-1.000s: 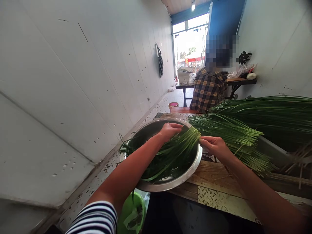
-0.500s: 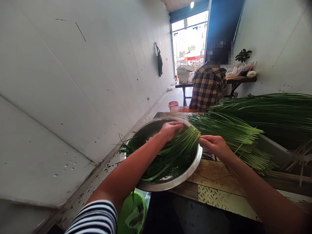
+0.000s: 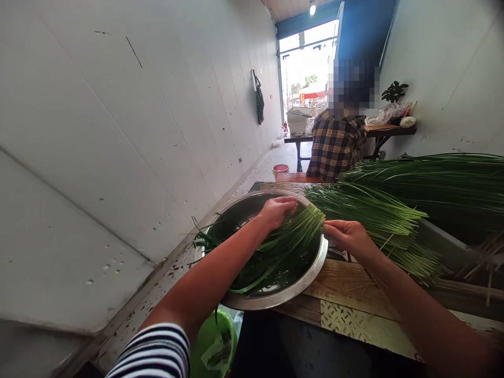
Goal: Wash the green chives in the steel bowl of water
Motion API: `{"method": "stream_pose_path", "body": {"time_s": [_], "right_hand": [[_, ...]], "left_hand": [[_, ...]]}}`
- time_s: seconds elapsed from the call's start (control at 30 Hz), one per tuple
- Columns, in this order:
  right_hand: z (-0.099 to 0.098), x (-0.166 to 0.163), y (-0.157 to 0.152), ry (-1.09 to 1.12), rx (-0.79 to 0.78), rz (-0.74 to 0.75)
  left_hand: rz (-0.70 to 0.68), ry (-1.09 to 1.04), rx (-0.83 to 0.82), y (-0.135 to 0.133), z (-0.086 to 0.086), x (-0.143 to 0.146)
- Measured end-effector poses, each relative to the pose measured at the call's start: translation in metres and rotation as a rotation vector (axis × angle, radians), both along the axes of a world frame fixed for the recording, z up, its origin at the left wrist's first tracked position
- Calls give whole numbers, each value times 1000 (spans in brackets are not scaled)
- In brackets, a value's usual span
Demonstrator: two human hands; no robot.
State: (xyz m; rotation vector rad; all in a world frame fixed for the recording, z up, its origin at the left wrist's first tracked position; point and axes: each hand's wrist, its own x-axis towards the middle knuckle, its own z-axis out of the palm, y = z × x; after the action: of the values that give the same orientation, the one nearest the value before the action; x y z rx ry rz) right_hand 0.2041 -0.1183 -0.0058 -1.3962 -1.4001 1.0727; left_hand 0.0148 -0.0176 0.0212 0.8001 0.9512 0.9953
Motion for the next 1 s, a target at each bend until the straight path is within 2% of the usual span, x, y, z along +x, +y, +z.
{"method": "stream_pose_path", "body": {"time_s": [0.73,1.0], "right_hand": [[1,0,-2,-13,-7,-7],[3,0,-2,-50,45,-5]], "left_hand": [[-14,-7,25,2,-5,-1],[41,-19,120,3,-13,2]]}}
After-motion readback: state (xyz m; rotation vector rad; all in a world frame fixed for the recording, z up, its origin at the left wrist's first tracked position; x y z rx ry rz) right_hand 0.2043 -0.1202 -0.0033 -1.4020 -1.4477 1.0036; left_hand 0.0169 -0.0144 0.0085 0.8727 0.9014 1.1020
